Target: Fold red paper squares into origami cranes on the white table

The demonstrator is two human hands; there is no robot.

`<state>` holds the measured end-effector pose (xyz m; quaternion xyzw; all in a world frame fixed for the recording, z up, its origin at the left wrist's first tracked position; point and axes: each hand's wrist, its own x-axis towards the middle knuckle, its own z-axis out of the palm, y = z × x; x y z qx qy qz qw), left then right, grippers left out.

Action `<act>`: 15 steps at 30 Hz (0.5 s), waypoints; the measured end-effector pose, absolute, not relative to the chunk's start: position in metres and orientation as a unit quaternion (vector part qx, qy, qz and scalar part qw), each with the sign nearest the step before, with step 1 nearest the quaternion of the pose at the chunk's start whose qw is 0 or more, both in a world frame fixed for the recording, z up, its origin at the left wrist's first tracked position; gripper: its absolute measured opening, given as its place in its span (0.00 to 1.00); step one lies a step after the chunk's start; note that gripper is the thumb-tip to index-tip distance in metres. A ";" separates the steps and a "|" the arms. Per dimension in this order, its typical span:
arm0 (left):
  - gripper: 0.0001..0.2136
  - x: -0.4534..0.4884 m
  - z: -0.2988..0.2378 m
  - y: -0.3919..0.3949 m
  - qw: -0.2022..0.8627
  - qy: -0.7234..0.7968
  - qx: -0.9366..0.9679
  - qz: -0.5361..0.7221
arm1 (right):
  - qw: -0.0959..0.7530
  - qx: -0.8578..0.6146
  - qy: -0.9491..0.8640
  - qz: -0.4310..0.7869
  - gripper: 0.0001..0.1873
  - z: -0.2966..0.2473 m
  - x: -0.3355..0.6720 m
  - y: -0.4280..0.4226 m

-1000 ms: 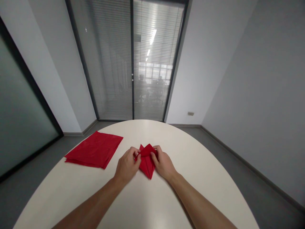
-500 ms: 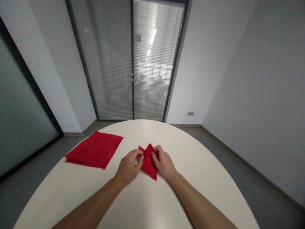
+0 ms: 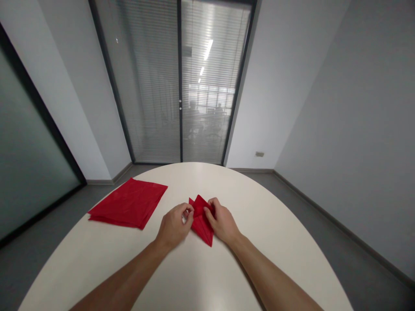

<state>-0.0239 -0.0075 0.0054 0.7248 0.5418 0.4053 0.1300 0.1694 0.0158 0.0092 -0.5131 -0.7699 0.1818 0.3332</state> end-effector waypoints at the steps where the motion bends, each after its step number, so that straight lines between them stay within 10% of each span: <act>1: 0.06 -0.024 0.004 -0.007 0.131 0.541 0.724 0.407 | 0.335 -0.520 -0.765 0.179 0.05 0.009 0.169 0.016; 15: 0.04 -0.026 -0.002 -0.002 0.151 0.557 0.712 0.399 | 0.376 -0.509 -0.755 0.171 0.05 0.005 0.169 0.020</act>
